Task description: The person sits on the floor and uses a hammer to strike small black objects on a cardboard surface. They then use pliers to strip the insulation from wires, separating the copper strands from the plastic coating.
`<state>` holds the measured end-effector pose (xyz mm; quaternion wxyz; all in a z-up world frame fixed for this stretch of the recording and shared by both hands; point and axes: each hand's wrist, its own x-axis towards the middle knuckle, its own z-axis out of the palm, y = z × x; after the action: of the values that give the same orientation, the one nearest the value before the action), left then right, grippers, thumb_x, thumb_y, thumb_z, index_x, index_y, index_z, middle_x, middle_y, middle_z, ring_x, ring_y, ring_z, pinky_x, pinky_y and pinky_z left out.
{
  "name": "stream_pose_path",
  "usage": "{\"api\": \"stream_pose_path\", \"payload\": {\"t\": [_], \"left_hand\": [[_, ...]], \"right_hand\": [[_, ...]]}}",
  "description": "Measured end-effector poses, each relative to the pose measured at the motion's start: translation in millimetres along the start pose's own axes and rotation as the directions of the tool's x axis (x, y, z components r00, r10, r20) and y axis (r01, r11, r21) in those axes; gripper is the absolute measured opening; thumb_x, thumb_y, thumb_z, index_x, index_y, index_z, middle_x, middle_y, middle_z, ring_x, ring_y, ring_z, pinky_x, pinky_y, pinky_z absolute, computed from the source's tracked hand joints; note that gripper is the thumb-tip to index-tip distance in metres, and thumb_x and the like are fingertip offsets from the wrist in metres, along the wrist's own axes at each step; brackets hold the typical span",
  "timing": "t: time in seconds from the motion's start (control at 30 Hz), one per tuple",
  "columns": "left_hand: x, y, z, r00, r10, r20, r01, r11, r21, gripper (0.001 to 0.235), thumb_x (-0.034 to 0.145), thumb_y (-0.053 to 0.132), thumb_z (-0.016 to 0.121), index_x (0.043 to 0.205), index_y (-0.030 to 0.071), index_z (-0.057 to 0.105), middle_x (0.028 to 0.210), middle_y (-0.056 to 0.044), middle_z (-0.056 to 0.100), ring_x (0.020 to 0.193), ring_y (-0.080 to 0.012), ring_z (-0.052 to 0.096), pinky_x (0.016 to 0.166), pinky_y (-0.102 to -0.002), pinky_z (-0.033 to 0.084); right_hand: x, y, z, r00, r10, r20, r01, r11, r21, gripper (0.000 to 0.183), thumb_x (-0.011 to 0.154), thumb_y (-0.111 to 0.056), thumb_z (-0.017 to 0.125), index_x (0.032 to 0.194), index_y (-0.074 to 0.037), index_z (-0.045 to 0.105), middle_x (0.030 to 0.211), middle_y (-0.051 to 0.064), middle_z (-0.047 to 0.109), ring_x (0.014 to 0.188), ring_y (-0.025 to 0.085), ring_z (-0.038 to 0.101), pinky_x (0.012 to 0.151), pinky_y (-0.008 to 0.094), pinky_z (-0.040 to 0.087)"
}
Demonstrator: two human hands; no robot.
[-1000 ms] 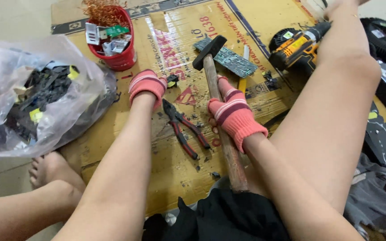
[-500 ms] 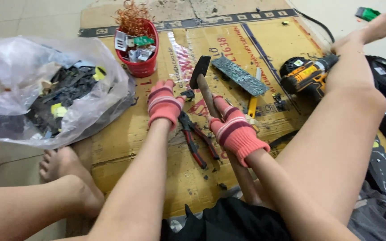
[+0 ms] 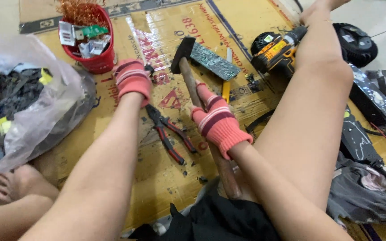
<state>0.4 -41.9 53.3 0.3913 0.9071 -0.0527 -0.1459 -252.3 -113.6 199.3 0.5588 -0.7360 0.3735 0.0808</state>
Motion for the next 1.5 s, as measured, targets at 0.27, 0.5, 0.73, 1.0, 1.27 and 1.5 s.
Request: {"api": "stream_pose_path", "payload": {"t": [0.27,0.5,0.73,1.0,1.27,1.5], "left_hand": [[-28.5,4.3,-38.0,0.982,-0.135,-0.132,0.104,0.97,-0.219,0.021,0.103,0.028,0.05,0.099,0.014,0.065,0.093,-0.001,0.06,0.083,-0.0139,0.059,0.081,-0.033,0.056],[-3.0,-67.8,-44.4,0.957,-0.183,-0.224,0.159,0.98,-0.121,0.017,0.1,0.029,0.053,0.103,0.021,0.067,0.095,0.003,0.065,0.086,-0.0136,0.064,0.079,-0.034,0.059],[0.1,-70.4,-50.2,0.968,-0.189,-0.163,0.216,0.961,0.171,0.03,0.092,0.043,0.063,0.12,0.036,0.066,0.124,0.002,0.068,0.118,-0.0252,0.067,0.097,-0.043,0.056],[-46.7,-36.9,-53.5,0.972,-0.233,-0.011,0.23,0.95,0.211,0.035,0.099,0.035,0.055,0.13,0.027,0.067,0.128,-0.009,0.067,0.124,-0.0324,0.062,0.1,-0.047,0.055],[-1.0,-31.9,-9.8,0.998,-0.053,-0.019,0.056,0.895,0.442,0.041,0.089,0.039,0.065,0.126,0.024,0.068,0.123,-0.01,0.066,0.12,-0.033,0.063,0.095,-0.049,0.057],[19.7,-21.9,45.5,0.998,0.07,-0.002,-0.058,0.838,0.542,0.058,0.077,0.05,0.072,0.128,0.025,0.063,0.125,-0.008,0.059,0.121,-0.0302,0.059,0.096,-0.049,0.055]], "right_hand": [[44.9,-17.2,-11.9,0.89,-0.441,0.118,0.455,0.843,-0.286,0.061,0.095,-0.018,0.052,0.155,-0.024,0.039,0.151,0.01,0.051,0.14,0.027,0.047,0.119,0.049,0.033],[57.4,-59.1,2.8,0.067,-0.987,-0.143,0.958,0.103,-0.267,0.033,0.11,0.003,0.051,0.142,-0.005,0.051,0.083,0.005,0.062,0.066,0.014,0.053,0.056,0.027,0.044],[105.4,21.8,38.8,0.864,-0.472,0.176,0.493,0.721,-0.487,0.062,0.089,0.0,0.053,0.146,-0.025,0.057,0.081,0.001,0.069,0.054,0.015,0.052,0.05,0.031,0.044],[89.6,13.4,17.4,0.996,-0.082,0.044,0.092,0.943,-0.319,0.062,0.098,-0.03,0.054,0.156,-0.037,0.035,0.089,0.02,0.07,0.06,0.026,0.07,0.051,0.042,0.063],[66.7,10.3,4.4,0.99,-0.14,-0.016,0.127,0.933,-0.337,0.07,0.091,-0.026,0.051,0.159,-0.032,0.032,0.126,0.026,0.065,0.094,0.032,0.072,0.079,0.045,0.061],[56.4,20.2,7.9,0.988,-0.151,0.022,0.151,0.946,-0.286,0.065,0.093,-0.021,0.051,0.156,-0.024,0.037,0.144,0.021,0.056,0.13,0.034,0.058,0.109,0.047,0.046]]}}
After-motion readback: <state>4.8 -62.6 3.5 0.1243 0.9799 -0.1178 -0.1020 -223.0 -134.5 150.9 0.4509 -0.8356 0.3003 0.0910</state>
